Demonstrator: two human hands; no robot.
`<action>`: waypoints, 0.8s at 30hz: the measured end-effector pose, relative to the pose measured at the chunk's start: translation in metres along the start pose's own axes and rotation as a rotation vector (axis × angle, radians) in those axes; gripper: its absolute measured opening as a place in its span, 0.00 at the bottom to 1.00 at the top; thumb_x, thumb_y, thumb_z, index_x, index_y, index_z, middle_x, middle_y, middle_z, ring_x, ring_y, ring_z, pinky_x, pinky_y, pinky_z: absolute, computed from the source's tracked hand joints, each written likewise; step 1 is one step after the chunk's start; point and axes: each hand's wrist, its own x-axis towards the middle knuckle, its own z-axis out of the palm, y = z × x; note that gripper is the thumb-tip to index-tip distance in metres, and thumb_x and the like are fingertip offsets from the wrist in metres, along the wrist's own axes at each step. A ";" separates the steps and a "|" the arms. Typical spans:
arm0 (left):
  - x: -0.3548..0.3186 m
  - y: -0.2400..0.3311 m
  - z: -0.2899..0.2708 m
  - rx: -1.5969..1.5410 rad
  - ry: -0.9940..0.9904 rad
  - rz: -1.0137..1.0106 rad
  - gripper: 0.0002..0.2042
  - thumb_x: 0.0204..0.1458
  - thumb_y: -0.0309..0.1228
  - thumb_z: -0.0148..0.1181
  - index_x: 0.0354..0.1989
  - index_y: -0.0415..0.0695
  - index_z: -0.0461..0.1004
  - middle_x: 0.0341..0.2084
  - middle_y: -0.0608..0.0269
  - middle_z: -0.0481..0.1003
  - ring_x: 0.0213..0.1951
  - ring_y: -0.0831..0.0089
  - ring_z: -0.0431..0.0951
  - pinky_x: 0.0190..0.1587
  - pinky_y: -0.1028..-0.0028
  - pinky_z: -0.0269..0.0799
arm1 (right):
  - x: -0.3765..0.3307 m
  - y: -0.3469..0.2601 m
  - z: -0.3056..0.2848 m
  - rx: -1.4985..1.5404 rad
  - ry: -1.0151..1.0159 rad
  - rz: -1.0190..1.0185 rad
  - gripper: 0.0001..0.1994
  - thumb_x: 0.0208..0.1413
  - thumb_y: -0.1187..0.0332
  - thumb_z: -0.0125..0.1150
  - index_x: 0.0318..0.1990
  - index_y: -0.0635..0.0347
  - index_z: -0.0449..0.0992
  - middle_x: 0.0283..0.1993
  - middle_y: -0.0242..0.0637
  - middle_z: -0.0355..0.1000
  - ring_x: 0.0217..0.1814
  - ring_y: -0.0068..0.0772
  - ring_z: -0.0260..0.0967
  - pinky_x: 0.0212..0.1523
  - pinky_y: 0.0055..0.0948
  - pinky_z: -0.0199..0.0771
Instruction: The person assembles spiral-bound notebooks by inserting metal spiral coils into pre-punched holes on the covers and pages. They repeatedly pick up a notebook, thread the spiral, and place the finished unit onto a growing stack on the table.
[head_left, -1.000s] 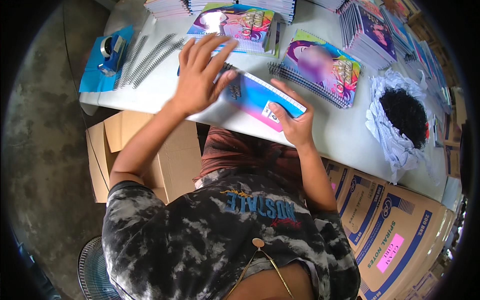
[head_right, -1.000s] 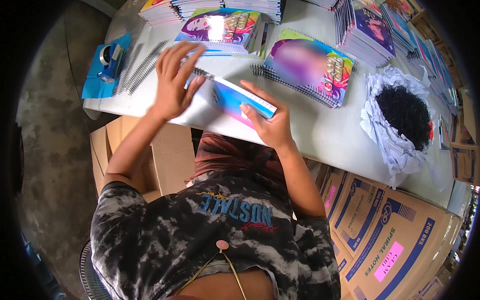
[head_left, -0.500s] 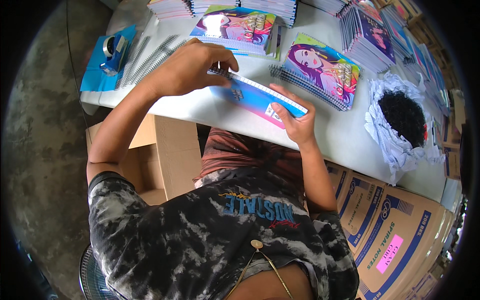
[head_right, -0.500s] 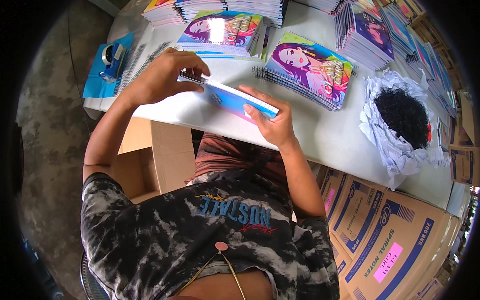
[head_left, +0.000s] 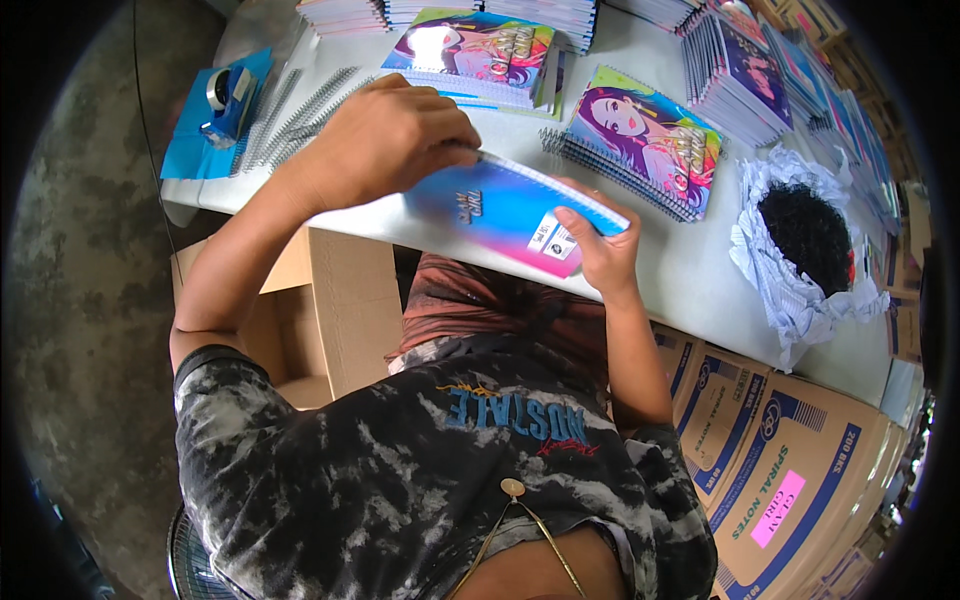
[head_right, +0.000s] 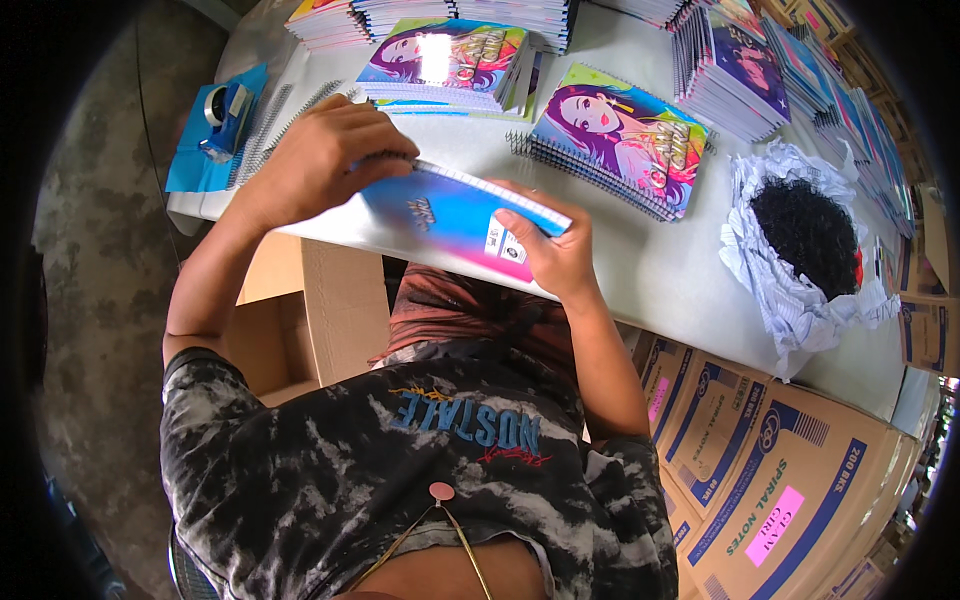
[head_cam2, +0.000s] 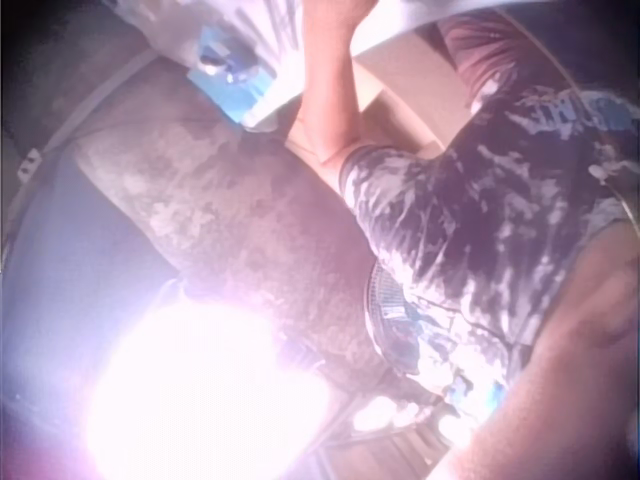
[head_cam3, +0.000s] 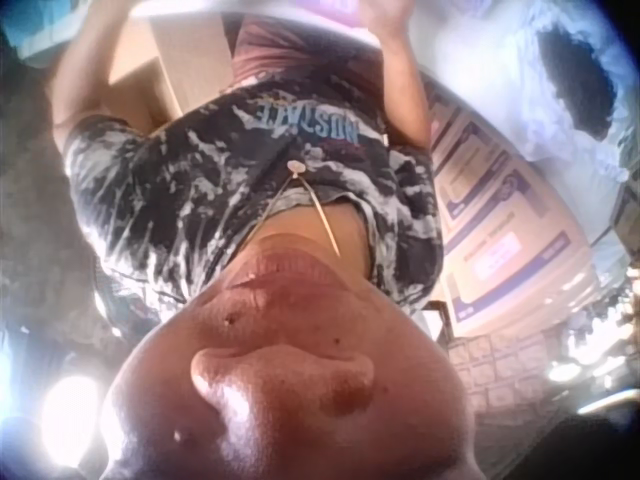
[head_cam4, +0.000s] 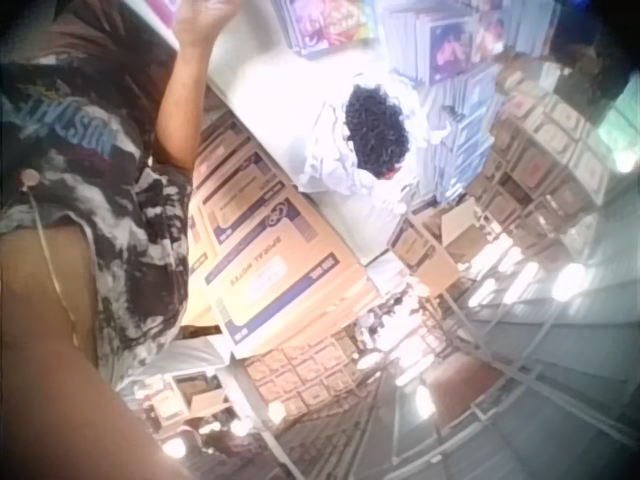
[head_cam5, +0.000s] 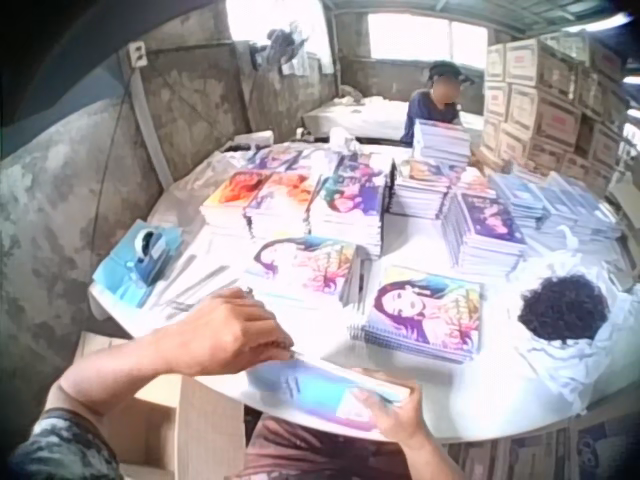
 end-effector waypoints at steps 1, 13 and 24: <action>0.000 -0.003 -0.002 -0.103 -0.017 -0.037 0.11 0.48 0.35 0.59 0.35 0.41 0.75 0.29 0.59 0.76 0.32 0.62 0.74 0.40 0.68 0.67 | 0.000 -0.005 0.001 0.055 0.019 0.022 0.12 0.52 0.74 0.58 0.44 0.68 0.74 0.36 0.34 0.75 0.33 0.15 0.67 0.36 0.17 0.68; -0.011 -0.022 0.008 -0.611 -0.184 -0.208 0.16 0.56 0.41 0.51 0.36 0.38 0.74 0.23 0.63 0.74 0.26 0.78 0.71 0.31 0.77 0.68 | -0.006 -0.017 0.006 0.470 0.019 0.363 0.10 0.53 0.73 0.58 0.41 0.67 0.73 0.34 0.34 0.74 0.33 0.20 0.71 0.34 0.21 0.71; -0.069 -0.164 0.049 0.013 0.081 -0.738 0.13 0.55 0.37 0.49 0.40 0.42 0.76 0.38 0.54 0.76 0.41 0.61 0.76 0.42 0.68 0.70 | -0.015 0.045 -0.004 0.099 0.064 0.456 0.11 0.52 0.72 0.58 0.42 0.68 0.74 0.33 0.31 0.73 0.34 0.17 0.68 0.36 0.20 0.68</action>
